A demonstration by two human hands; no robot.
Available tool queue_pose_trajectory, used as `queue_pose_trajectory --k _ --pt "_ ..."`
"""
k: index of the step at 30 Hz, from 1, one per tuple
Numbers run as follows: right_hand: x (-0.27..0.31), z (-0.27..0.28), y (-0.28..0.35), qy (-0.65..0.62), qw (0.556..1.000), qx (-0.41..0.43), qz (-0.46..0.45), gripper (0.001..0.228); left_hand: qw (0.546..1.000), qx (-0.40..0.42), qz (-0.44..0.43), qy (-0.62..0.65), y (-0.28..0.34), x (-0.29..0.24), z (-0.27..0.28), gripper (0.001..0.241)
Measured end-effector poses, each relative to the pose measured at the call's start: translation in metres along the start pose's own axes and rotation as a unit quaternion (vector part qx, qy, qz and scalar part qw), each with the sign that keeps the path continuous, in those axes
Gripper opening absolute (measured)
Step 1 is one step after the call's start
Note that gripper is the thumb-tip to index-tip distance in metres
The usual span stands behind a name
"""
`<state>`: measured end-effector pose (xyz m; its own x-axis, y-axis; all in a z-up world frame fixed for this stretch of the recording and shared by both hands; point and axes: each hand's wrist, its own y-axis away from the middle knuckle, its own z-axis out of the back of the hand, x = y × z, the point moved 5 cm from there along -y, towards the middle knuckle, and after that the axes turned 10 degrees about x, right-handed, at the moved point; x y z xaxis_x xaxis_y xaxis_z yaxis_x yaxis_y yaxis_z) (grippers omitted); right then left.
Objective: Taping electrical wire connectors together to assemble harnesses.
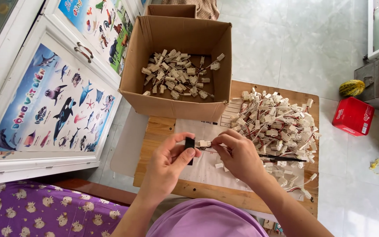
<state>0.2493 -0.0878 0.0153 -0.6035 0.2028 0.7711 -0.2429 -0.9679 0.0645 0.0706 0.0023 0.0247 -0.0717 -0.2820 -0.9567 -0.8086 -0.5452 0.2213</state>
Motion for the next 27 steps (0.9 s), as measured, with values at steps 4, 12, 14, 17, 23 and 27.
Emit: queue_pose_trajectory --k 4,12,14,17,23,27 --pt "-0.001 0.001 -0.004 0.004 0.999 0.011 -0.037 0.006 0.999 0.017 0.039 -0.023 0.004 -0.002 -0.012 0.048" --pt "-0.003 0.007 -0.008 -0.145 0.974 0.102 -0.143 0.011 0.912 0.054 0.149 -0.379 0.001 -0.011 -0.019 0.063" --pt "-0.010 0.004 -0.008 -0.148 0.971 0.096 -0.164 0.011 0.878 0.060 0.135 -0.455 -0.005 -0.004 -0.024 0.067" --pt "-0.017 -0.004 0.000 -0.053 0.991 0.059 -0.104 0.014 0.832 0.060 0.118 -0.539 -0.004 0.023 -0.022 0.068" --pt "-0.038 0.007 0.009 0.037 0.988 0.102 -0.112 0.014 0.955 0.097 0.123 -0.250 0.002 0.030 -0.018 0.087" --pt "-0.038 0.010 0.013 -0.101 0.949 0.153 -0.257 0.021 0.988 0.113 0.108 -0.012 -0.001 0.031 -0.052 0.102"
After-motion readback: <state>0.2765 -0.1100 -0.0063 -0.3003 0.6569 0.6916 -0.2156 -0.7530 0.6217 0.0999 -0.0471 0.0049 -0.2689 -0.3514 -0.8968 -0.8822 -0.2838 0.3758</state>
